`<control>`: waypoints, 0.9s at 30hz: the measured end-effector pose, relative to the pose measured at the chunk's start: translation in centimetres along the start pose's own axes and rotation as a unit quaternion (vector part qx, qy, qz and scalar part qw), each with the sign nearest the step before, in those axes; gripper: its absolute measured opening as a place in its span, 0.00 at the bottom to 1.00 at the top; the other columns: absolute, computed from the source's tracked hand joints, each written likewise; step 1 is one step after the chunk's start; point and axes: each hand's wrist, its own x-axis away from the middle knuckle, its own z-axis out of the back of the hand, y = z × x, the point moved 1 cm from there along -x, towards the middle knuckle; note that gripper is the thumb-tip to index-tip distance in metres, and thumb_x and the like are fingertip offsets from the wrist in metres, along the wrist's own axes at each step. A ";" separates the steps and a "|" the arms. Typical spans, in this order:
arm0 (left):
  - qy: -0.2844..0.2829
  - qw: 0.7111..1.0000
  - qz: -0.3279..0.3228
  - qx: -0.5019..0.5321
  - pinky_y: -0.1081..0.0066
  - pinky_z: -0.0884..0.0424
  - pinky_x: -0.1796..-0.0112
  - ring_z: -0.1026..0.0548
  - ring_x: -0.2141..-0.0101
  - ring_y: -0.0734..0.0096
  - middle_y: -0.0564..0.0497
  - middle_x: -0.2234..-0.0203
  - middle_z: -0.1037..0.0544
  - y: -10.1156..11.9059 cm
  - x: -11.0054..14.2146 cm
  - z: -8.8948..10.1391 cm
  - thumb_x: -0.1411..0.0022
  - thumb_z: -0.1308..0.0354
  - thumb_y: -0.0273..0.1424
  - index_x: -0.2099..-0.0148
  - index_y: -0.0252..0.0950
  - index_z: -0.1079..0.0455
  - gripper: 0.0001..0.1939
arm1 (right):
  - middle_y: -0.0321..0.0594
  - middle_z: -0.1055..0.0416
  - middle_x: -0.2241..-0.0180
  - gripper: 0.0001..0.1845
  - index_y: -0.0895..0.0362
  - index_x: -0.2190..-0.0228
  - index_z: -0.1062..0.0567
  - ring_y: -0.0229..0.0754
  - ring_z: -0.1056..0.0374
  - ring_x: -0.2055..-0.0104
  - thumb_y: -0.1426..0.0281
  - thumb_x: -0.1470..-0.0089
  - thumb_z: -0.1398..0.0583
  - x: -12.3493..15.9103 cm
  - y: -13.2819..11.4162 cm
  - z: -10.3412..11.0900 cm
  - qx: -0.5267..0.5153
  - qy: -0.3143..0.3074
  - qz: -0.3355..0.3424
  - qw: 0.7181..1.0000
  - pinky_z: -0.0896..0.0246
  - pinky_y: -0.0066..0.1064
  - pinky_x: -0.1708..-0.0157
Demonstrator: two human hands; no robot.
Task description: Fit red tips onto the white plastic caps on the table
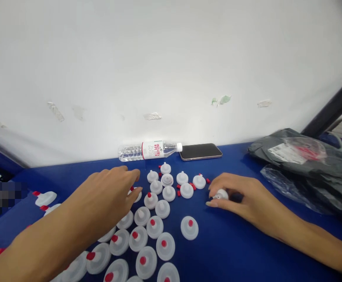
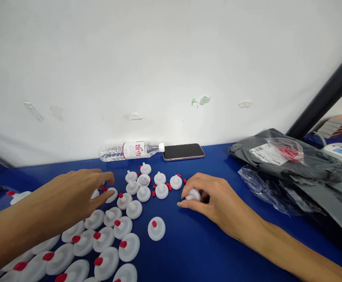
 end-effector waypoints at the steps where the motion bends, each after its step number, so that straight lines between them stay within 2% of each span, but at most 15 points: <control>1: 0.002 1.000 0.008 -0.021 0.68 0.41 0.73 0.24 0.73 0.64 0.47 0.70 0.21 0.2 0.1 0.2 0.30 0.50 0.38 0.58 0.40 0.24 0.14 | 0.36 0.21 0.59 0.12 0.48 0.64 0.20 0.42 0.26 0.61 0.54 0.38 0.35 0.0 0.0 -0.1 0.005 0.002 0.009 1.000 0.32 0.33 0.64; 3: 0.011 0.999 0.016 -0.043 0.68 0.40 0.72 0.23 0.72 0.64 0.46 0.65 0.20 0.8 0.1 0.8 0.28 0.52 0.39 0.53 0.40 0.25 0.16 | 0.35 0.20 0.58 0.12 0.48 0.63 0.20 0.44 0.25 0.57 0.54 0.37 0.35 0.1 -0.1 -0.4 0.012 0.005 0.017 1.000 0.31 0.35 0.58; 7: 0.045 0.999 -0.027 0.010 0.69 0.36 0.71 0.25 0.73 0.68 0.48 0.65 0.20 2.8 0.3 2.3 0.28 0.53 0.37 0.56 0.41 0.25 0.15 | 0.33 0.20 0.55 0.12 0.45 0.62 0.19 0.45 0.25 0.52 0.52 0.41 0.32 0.4 -0.3 -0.9 -0.012 -0.016 0.018 1.000 0.31 0.36 0.50; 9: 0.063 0.996 -0.054 0.034 0.69 0.35 0.69 0.25 0.72 0.69 0.49 0.66 0.21 3.6 0.4 2.7 0.28 0.53 0.36 0.58 0.41 0.25 0.15 | 0.34 0.20 0.56 0.14 0.45 0.59 0.19 0.46 0.25 0.53 0.51 0.39 0.34 0.4 -0.3 -0.8 -0.014 0.003 0.017 1.000 0.30 0.36 0.53; 13: 0.090 0.990 -0.088 0.056 0.69 0.35 0.69 0.26 0.72 0.69 0.50 0.68 0.22 4.1 0.8 3.2 0.27 0.54 0.34 0.60 0.41 0.25 0.16 | 0.39 0.20 0.55 0.18 0.47 0.56 0.20 0.47 0.25 0.54 0.52 0.31 0.45 -0.2 0.6 0.1 0.031 0.098 -0.007 0.995 0.31 0.35 0.64; 17: 0.115 0.985 -0.110 0.065 0.69 0.34 0.70 0.26 0.72 0.69 0.50 0.70 0.22 4.2 1.0 3.3 0.28 0.54 0.33 0.61 0.40 0.25 0.16 | 0.41 0.22 0.53 0.19 0.47 0.47 0.21 0.41 0.27 0.63 0.55 0.31 0.44 -1.1 1.7 0.4 0.091 0.070 0.016 0.993 0.30 0.35 0.65; 19: 0.131 0.982 -0.124 0.064 0.69 0.33 0.69 0.26 0.72 0.69 0.50 0.70 0.22 4.5 1.1 3.2 0.28 0.54 0.32 0.61 0.40 0.25 0.16 | 0.42 0.22 0.53 0.17 0.48 0.49 0.19 0.40 0.28 0.66 0.56 0.31 0.43 -1.3 1.9 0.3 0.103 0.057 0.025 0.993 0.31 0.35 0.66; 23: 0.168 0.974 -0.141 0.057 0.69 0.31 0.70 0.25 0.72 0.69 0.50 0.71 0.23 5.2 1.3 3.3 0.28 0.55 0.31 0.60 0.40 0.25 0.16 | 0.40 0.22 0.59 0.13 0.50 0.59 0.18 0.40 0.31 0.69 0.58 0.33 0.40 -1.2 1.6 0.2 0.101 0.054 0.023 0.993 0.33 0.35 0.67; 27: 0.187 0.968 -0.156 0.060 0.70 0.29 0.70 0.24 0.72 0.70 0.50 0.70 0.22 5.7 1.6 3.5 0.28 0.55 0.31 0.63 0.40 0.26 0.16 | 0.38 0.21 0.64 0.13 0.50 0.61 0.19 0.42 0.27 0.67 0.55 0.35 0.38 -0.9 1.0 0.7 0.040 0.055 -0.010 0.998 0.33 0.35 0.66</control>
